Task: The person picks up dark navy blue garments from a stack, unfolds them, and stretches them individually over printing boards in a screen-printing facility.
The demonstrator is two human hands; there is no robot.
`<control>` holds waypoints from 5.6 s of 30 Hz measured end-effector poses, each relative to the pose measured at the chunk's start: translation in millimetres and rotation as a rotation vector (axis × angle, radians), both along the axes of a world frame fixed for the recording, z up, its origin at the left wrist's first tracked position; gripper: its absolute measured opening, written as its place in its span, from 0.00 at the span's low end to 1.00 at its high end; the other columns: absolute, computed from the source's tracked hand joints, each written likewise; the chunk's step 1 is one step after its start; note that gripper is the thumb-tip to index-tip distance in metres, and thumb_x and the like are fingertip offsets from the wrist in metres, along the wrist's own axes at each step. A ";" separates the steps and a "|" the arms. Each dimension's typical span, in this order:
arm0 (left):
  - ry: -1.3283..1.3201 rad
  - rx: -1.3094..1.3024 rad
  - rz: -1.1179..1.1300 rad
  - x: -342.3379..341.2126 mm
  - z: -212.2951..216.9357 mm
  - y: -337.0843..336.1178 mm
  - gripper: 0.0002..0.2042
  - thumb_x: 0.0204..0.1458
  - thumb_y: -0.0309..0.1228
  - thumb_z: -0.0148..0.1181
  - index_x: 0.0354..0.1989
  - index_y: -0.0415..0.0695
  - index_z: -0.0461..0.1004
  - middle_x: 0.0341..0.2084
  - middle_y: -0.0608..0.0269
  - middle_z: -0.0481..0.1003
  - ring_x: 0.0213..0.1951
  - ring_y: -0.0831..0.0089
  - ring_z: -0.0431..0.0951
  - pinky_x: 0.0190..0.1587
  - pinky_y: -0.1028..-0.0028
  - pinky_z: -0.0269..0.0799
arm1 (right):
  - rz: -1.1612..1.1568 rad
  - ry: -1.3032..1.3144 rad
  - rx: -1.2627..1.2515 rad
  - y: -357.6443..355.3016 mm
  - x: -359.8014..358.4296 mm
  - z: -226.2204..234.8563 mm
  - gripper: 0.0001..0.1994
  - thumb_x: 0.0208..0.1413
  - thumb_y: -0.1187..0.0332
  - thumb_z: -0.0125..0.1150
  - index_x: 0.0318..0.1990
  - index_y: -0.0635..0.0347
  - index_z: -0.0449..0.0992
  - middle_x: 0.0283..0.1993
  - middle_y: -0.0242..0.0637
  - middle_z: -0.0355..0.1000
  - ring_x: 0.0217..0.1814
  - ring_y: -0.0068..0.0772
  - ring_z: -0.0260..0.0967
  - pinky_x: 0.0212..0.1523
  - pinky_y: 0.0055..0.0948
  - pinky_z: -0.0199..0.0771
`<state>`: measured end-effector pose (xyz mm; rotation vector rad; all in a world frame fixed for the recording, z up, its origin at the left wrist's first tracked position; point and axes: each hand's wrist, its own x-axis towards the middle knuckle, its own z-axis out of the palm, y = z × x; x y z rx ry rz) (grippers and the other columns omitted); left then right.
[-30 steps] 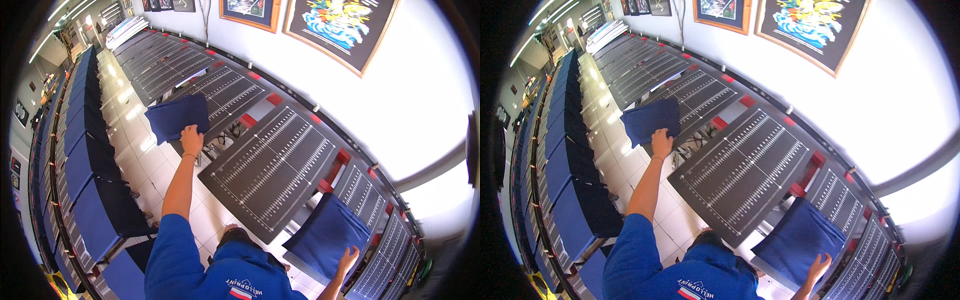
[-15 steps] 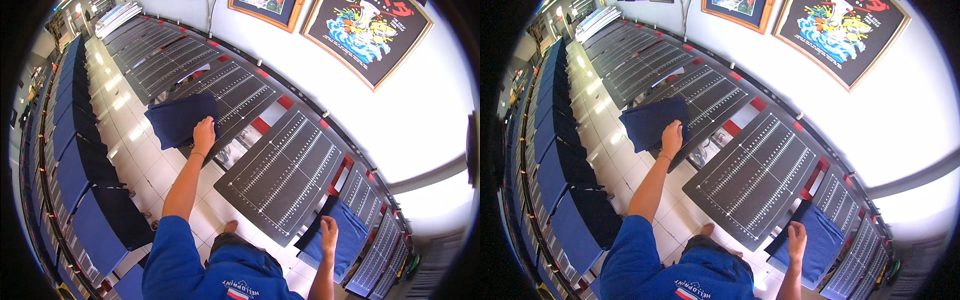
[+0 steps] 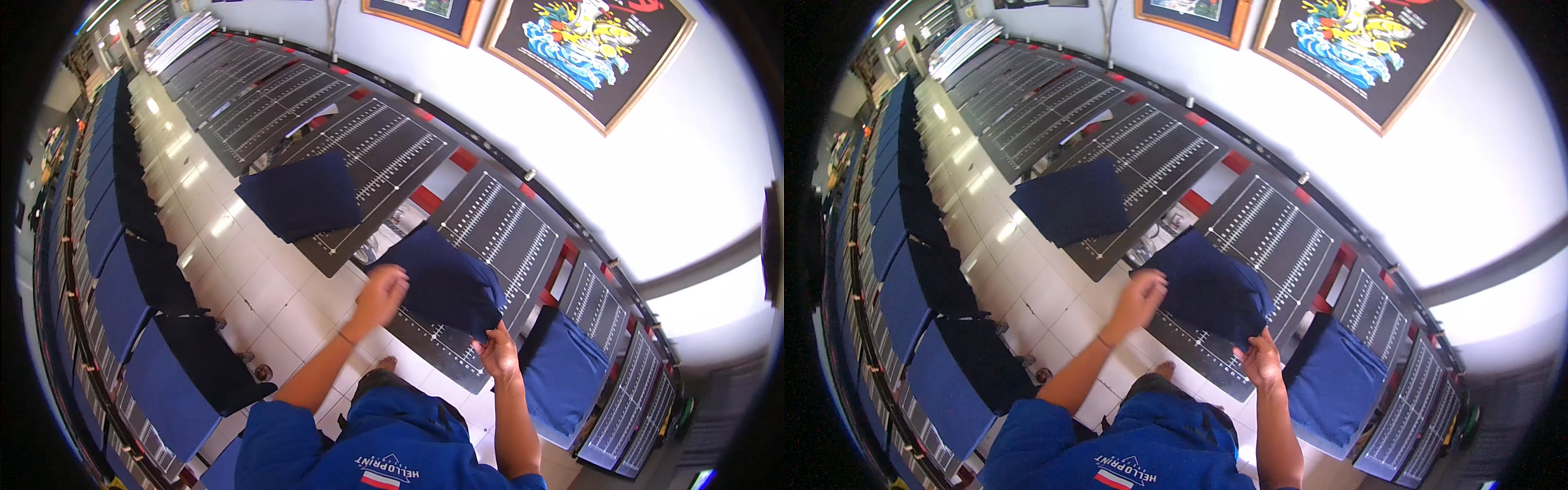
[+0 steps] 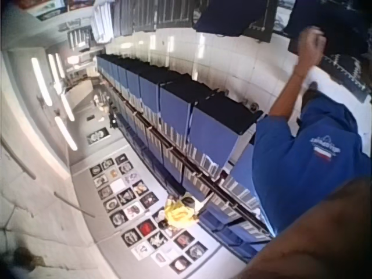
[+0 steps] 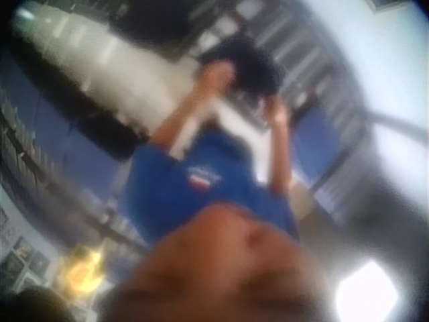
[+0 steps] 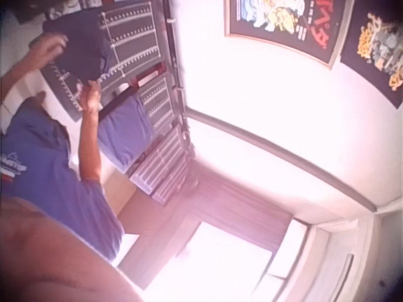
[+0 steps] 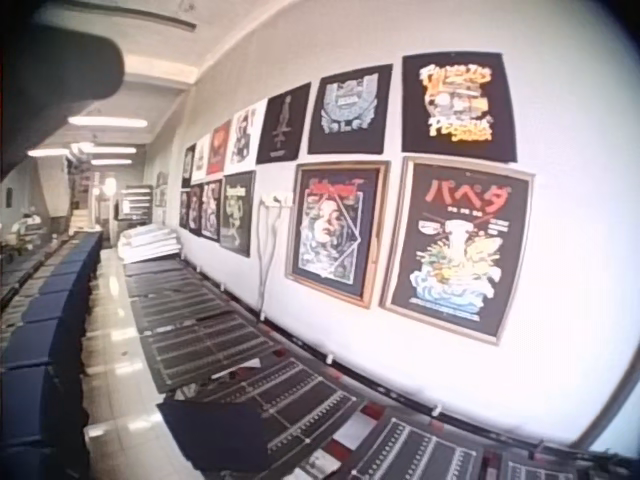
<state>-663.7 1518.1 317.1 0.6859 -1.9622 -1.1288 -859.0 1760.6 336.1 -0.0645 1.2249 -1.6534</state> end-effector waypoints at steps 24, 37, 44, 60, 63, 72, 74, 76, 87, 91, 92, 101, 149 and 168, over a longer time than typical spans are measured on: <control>-0.799 -0.614 0.405 -0.2 -68.8 -197.6 0.06 0.58 0.33 0.57 0.39 0.45 0.72 0.44 0.60 0.75 0.48 0.55 0.72 0.49 0.55 0.68 | -0.270 -0.114 0.143 49.0 14.2 -53.1 0.24 0.52 0.74 0.54 0.60 0.59 0.67 0.55 0.39 0.72 0.57 0.39 0.69 0.60 0.38 0.69; -0.378 -0.420 0.222 -35.7 -51.9 -107.7 0.10 0.52 0.25 0.58 0.43 0.39 0.73 0.43 0.49 0.75 0.48 0.51 0.72 0.52 0.56 0.66 | -0.045 0.967 0.420 40.3 6.7 -43.9 0.28 0.60 0.73 0.51 0.70 0.61 0.58 0.61 0.47 0.70 0.60 0.37 0.69 0.63 0.30 0.64; -0.171 0.513 -0.302 -34.2 -57.3 68.4 0.06 0.60 0.26 0.54 0.39 0.38 0.76 0.33 0.59 0.81 0.33 0.76 0.80 0.37 0.76 0.75 | -0.080 1.207 0.893 40.0 -8.2 -56.3 0.18 0.56 0.60 0.64 0.41 0.70 0.74 0.38 0.55 0.73 0.42 0.58 0.73 0.42 0.45 0.71; -0.703 -0.342 0.043 -139.4 -64.4 -60.8 0.09 0.55 0.32 0.62 0.37 0.38 0.75 0.36 0.48 0.76 0.42 0.49 0.76 0.44 0.54 0.72 | -0.384 1.321 0.717 42.3 17.0 -37.9 0.16 0.53 0.71 0.63 0.49 0.63 0.72 0.42 0.47 0.71 0.40 0.41 0.72 0.41 0.34 0.73; -0.361 0.030 -0.131 -135.0 -32.8 -35.2 0.09 0.55 0.30 0.63 0.34 0.36 0.72 0.25 0.55 0.73 0.31 0.64 0.76 0.37 0.64 0.70 | -0.214 0.914 0.542 45.1 24.8 -5.9 0.11 0.57 0.70 0.61 0.46 0.64 0.75 0.37 0.44 0.75 0.36 0.33 0.74 0.39 0.30 0.74; 0.003 0.741 -0.514 -82.9 82.2 144.5 0.04 0.61 0.23 0.57 0.40 0.37 0.75 0.27 0.74 0.71 0.29 0.89 0.66 0.30 0.83 0.62 | -0.294 0.543 0.022 21.6 51.3 57.3 0.15 0.64 0.65 0.60 0.49 0.69 0.70 0.39 0.37 0.75 0.42 0.21 0.73 0.43 0.24 0.74; -0.039 0.739 -0.512 -78.9 82.9 153.0 0.05 0.62 0.24 0.56 0.42 0.36 0.75 0.30 0.71 0.73 0.32 0.88 0.68 0.34 0.83 0.66 | -0.349 0.525 0.004 30.6 50.4 58.9 0.10 0.65 0.68 0.57 0.45 0.68 0.73 0.32 0.30 0.74 0.34 0.17 0.71 0.38 0.21 0.73; -0.050 0.645 -0.502 -77.8 92.5 160.5 0.05 0.62 0.24 0.56 0.42 0.36 0.75 0.30 0.70 0.74 0.31 0.88 0.69 0.35 0.83 0.67 | -0.310 0.610 0.122 43.9 50.8 54.6 0.10 0.66 0.67 0.57 0.45 0.67 0.74 0.32 0.30 0.74 0.33 0.16 0.69 0.36 0.20 0.72; 0.403 0.854 -0.364 -93.5 129.1 124.5 0.02 0.63 0.28 0.51 0.40 0.45 0.65 0.26 0.71 0.64 0.27 0.82 0.66 0.33 0.73 0.72 | -0.739 0.080 -0.251 73.2 10.5 79.4 0.13 0.68 0.61 0.46 0.46 0.60 0.72 0.47 0.40 0.75 0.46 0.34 0.76 0.49 0.38 0.77; 0.662 0.817 -0.325 -89.9 153.6 80.7 0.05 0.63 0.32 0.53 0.42 0.46 0.65 0.29 0.71 0.64 0.29 0.81 0.65 0.37 0.71 0.70 | -0.905 -0.042 -0.275 95.1 -14.1 124.5 0.13 0.63 0.60 0.54 0.45 0.60 0.76 0.47 0.39 0.77 0.48 0.36 0.76 0.53 0.40 0.75; 0.664 0.728 -0.277 -89.6 155.8 61.1 0.06 0.62 0.32 0.54 0.43 0.47 0.66 0.29 0.70 0.65 0.28 0.81 0.62 0.36 0.72 0.68 | -0.942 0.051 -0.284 104.7 -22.7 136.7 0.13 0.63 0.60 0.55 0.45 0.59 0.77 0.46 0.39 0.77 0.48 0.35 0.76 0.53 0.39 0.75; 0.904 0.466 -0.101 -110.3 212.0 -62.2 0.08 0.61 0.27 0.49 0.48 0.43 0.66 0.45 0.45 0.76 0.45 0.61 0.76 0.49 0.61 0.75 | -1.266 0.566 -0.168 209.8 -98.8 223.9 0.17 0.62 0.56 0.61 0.47 0.62 0.78 0.43 0.41 0.78 0.41 0.35 0.77 0.44 0.36 0.78; -0.432 1.028 -2.383 -331.5 190.1 1087.1 0.09 0.61 0.24 0.56 0.37 0.48 0.60 0.28 0.78 0.58 0.29 0.88 0.57 0.31 0.85 0.53 | -1.753 0.795 0.805 882.5 38.4 167.3 0.08 0.61 0.66 0.59 0.39 0.62 0.70 0.34 0.38 0.73 0.38 0.31 0.76 0.41 0.31 0.76; -0.524 1.185 -2.543 -424.7 127.3 1403.4 0.08 0.61 0.26 0.56 0.45 0.49 0.65 0.52 0.61 0.70 0.57 0.64 0.68 0.65 0.55 0.57 | -1.913 -0.171 2.198 1260.6 205.7 -84.4 0.16 0.51 0.64 0.69 0.46 0.57 0.77 0.43 0.42 0.75 0.48 0.43 0.73 0.49 0.39 0.73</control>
